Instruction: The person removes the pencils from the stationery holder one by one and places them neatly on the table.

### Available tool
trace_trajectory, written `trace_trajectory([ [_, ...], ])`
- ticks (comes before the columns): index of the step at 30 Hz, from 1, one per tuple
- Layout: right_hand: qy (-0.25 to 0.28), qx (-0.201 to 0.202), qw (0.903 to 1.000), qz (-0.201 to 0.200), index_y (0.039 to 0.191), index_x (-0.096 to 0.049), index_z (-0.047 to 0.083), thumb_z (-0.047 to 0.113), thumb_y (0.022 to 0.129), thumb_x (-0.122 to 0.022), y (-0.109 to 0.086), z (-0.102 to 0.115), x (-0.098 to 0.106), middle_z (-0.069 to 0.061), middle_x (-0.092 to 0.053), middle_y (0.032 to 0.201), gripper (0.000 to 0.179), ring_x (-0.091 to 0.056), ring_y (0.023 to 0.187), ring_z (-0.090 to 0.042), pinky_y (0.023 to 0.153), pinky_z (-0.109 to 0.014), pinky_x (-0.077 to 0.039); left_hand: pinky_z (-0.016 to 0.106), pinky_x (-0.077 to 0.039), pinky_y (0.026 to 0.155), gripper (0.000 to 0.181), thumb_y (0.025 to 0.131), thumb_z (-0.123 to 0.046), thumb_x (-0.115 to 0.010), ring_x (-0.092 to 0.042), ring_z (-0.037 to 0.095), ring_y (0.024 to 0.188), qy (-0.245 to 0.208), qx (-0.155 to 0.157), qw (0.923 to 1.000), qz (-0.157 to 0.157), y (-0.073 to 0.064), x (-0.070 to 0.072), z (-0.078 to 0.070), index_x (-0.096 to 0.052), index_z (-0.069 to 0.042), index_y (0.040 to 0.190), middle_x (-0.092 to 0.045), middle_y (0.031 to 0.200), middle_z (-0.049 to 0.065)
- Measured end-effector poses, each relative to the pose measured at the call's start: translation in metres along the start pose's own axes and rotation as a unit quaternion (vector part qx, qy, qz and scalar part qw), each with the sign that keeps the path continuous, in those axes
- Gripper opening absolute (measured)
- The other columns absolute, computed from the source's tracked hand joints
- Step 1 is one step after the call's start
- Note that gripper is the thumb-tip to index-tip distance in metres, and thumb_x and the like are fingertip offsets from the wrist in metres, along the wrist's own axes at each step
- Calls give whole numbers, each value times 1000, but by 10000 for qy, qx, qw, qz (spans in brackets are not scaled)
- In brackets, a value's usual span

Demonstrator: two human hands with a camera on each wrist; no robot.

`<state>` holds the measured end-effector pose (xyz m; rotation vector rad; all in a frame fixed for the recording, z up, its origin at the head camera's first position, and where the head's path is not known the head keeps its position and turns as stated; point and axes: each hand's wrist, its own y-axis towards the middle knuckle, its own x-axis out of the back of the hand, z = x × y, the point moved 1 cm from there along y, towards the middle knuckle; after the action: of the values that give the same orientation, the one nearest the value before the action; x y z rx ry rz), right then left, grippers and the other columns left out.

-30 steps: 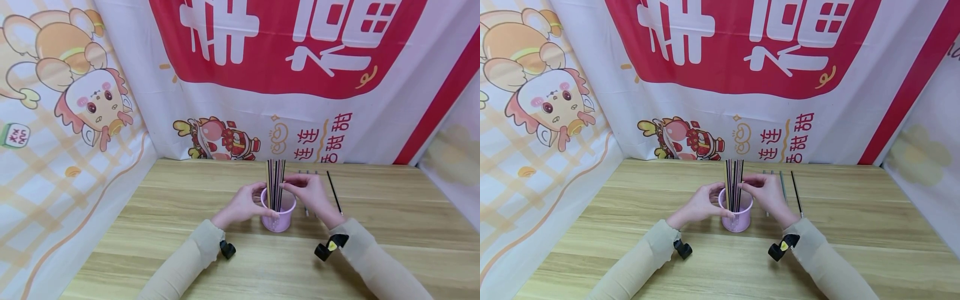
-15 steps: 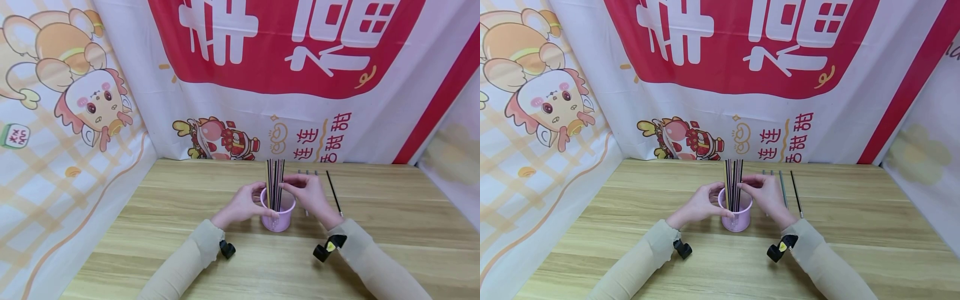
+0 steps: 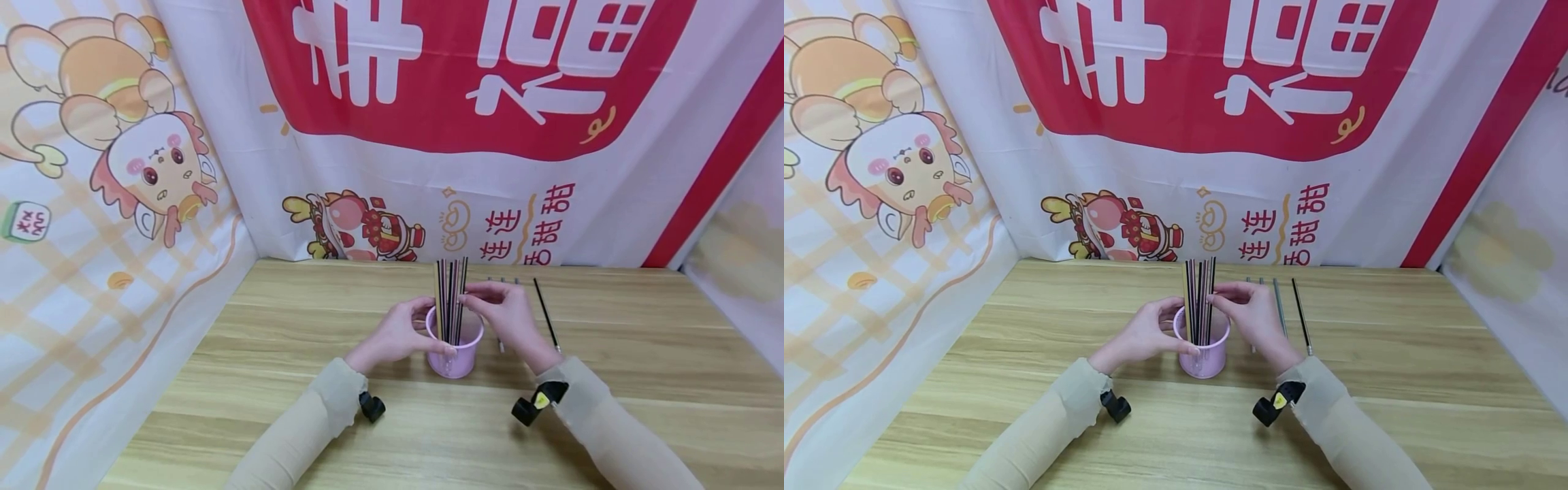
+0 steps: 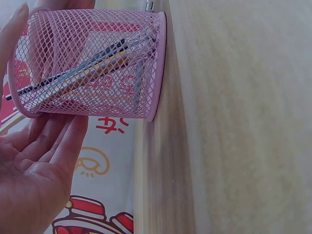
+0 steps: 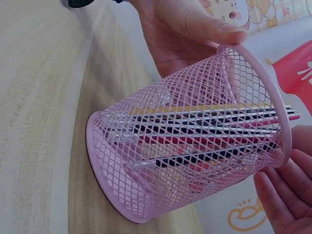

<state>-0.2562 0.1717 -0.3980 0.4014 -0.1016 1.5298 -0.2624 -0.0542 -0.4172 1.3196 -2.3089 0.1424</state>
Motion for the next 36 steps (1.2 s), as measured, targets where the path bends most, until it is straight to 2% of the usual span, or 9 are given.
trace_trajectory([
  [9, 253, 96, 9995, -149, 119, -71, 1, 21, 89, -82, 0, 7, 6, -13, -74, 106, 38, -72, 90, -20, 81, -27, -60, 37, -52, 100, 92, 67, -30, -98, -64, 12, 110, 124, 28, 9999, -12, 0, 0, -1, -53, -6, 144, -66, 126, 0],
  [14, 239, 82, 9994, -257, 119, -71, 1, 25, 89, -82, 0, 12, 13, -12, -75, 105, 40, -73, 87, -17, 80, -25, -59, 36, -52, 100, 93, 68, -30, -97, -63, 12, 110, 97, 48, 9999, -34, -1, 1, -1, -52, -5, 145, -66, 126, 0],
  [17, 401, 130, 9985, -337, 118, -71, -1, 24, 89, -82, 1, 14, 16, -13, -75, 104, 40, -73, 84, -17, 80, -28, -60, 37, -51, 101, 92, 68, -30, -97, -63, 12, 110, 74, 59, 9999, -47, -1, 1, -1, -52, -5, 145, -66, 126, 0],
  [22, 645, 345, 9961, -486, 117, -71, -4, 22, 89, -82, 2, 19, 19, -13, -75, 100, 39, -73, 79, -17, 78, -33, -61, 38, -52, 100, 93, 67, -28, -98, -64, 13, 109, -6, 101, 9999, -39, -1, 0, -1, -52, -4, 145, -66, 125, 0],
  [30, 1041, 678, 9898, -705, 116, -69, -7, 15, 90, -81, 0, 30, 31, -5, -76, 96, 37, -73, 79, -15, 77, -30, -61, 37, -52, 101, 96, 66, -27, -98, -63, 13, 110, 38, 137, 9999, -38, -1, 0, -1, -50, -2, 146, -65, 127, 3],
  [36, 1350, 744, 9831, -984, 114, -72, -3, 15, 89, -82, -2, 40, 44, -4, -76, 96, 33, -74, 78, -16, 79, -29, -60, 38, -52, 100, 93, 66, -25, -98, -64, 12, 108, -14, 89, 10000, -38, 0, -1, 0, -52, -2, 144, -66, 123, 0],
])
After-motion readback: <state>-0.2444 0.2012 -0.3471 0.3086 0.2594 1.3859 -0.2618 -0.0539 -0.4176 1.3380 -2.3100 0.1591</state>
